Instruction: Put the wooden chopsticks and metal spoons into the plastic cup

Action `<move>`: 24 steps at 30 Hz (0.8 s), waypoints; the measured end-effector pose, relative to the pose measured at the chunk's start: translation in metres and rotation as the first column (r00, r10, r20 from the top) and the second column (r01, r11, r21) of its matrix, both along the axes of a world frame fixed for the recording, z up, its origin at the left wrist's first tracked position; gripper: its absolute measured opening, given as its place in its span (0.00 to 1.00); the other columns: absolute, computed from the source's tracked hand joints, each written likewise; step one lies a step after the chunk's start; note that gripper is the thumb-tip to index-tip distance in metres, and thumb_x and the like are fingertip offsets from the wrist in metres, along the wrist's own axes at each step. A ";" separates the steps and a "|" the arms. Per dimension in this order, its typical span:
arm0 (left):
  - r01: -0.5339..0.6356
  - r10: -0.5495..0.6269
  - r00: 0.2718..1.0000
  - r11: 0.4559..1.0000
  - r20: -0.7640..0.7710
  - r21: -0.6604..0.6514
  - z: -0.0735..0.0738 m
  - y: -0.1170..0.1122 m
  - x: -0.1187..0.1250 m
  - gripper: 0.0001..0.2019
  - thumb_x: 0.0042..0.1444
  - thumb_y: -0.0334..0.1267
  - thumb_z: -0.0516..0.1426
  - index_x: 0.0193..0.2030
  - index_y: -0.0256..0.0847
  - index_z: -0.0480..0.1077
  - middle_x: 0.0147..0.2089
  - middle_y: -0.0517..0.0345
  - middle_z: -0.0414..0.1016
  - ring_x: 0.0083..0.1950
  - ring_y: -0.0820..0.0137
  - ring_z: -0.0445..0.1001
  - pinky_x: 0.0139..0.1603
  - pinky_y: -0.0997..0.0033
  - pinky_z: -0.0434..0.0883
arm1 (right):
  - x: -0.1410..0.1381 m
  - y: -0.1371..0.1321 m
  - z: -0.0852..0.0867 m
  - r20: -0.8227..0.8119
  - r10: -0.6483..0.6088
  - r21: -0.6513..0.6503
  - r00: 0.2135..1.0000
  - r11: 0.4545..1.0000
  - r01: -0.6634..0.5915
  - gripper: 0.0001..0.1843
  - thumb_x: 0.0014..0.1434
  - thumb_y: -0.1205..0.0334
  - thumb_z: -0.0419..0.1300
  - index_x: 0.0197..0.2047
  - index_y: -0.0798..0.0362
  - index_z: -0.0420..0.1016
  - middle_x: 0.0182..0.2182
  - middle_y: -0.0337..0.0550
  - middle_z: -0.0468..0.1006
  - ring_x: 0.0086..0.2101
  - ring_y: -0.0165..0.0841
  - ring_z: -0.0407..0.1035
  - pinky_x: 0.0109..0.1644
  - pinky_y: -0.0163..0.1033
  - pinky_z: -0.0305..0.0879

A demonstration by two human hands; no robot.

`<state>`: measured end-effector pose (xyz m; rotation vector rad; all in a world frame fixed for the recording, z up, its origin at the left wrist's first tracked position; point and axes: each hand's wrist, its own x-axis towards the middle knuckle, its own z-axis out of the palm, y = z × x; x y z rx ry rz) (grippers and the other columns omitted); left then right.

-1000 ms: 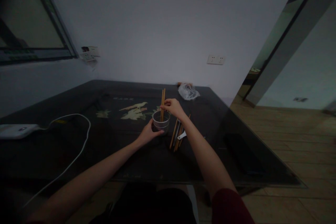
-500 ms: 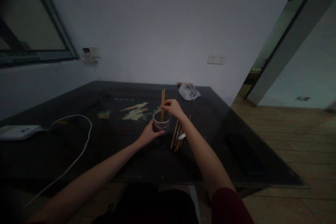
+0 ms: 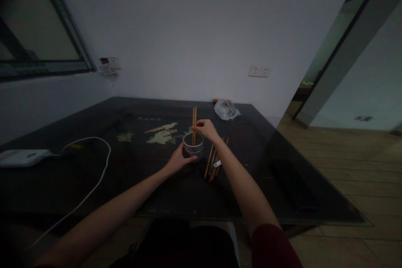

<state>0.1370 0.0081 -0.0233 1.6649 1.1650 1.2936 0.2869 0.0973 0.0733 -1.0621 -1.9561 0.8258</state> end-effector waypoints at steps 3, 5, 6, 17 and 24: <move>-0.011 0.011 1.000 1.000 -0.017 0.006 -0.001 0.001 -0.001 0.36 0.40 0.40 0.67 0.56 0.38 0.60 0.55 0.46 0.71 0.56 0.59 0.70 0.58 0.55 0.65 | -0.001 0.001 -0.001 -0.024 0.014 -0.032 1.000 0.999 -0.014 0.19 0.45 0.47 0.61 0.26 0.58 0.73 0.20 0.36 0.68 0.23 0.27 0.58 0.26 0.33 0.52; -0.008 0.008 1.000 1.000 -0.017 0.009 -0.003 0.002 -0.001 0.36 0.41 0.40 0.67 0.57 0.37 0.60 0.56 0.46 0.70 0.56 0.59 0.69 0.59 0.56 0.65 | -0.002 0.001 -0.003 -0.048 0.032 -0.047 0.998 0.998 -0.035 0.19 0.45 0.48 0.61 0.26 0.58 0.72 0.19 0.36 0.67 0.22 0.26 0.58 0.26 0.33 0.52; -0.005 0.005 1.000 1.000 -0.010 0.009 -0.004 0.003 -0.002 0.36 0.41 0.40 0.67 0.57 0.37 0.59 0.56 0.46 0.70 0.57 0.60 0.69 0.59 0.57 0.64 | -0.003 0.002 -0.003 -0.055 0.036 -0.049 0.998 0.998 -0.039 0.18 0.45 0.48 0.61 0.26 0.58 0.72 0.19 0.36 0.67 0.22 0.26 0.59 0.26 0.33 0.52; 0.015 -0.015 1.000 1.000 -0.007 -0.013 -0.002 0.002 -0.002 0.35 0.42 0.39 0.66 0.57 0.35 0.59 0.57 0.44 0.69 0.58 0.61 0.69 0.60 0.59 0.64 | 0.012 -0.005 0.000 -0.108 -0.004 -0.014 0.994 1.000 0.003 0.17 0.48 0.56 0.63 0.39 0.59 0.74 0.30 0.43 0.76 0.30 0.29 0.68 0.33 0.33 0.62; 0.036 -0.036 0.999 0.999 0.006 0.002 -0.005 0.004 -0.003 0.36 0.43 0.39 0.66 0.59 0.37 0.57 0.58 0.44 0.68 0.59 0.61 0.68 0.61 0.58 0.62 | 0.041 -0.031 0.001 -0.194 -0.058 0.046 0.979 0.997 0.068 0.16 0.50 0.55 0.62 0.39 0.57 0.76 0.32 0.44 0.77 0.33 0.31 0.70 0.37 0.35 0.65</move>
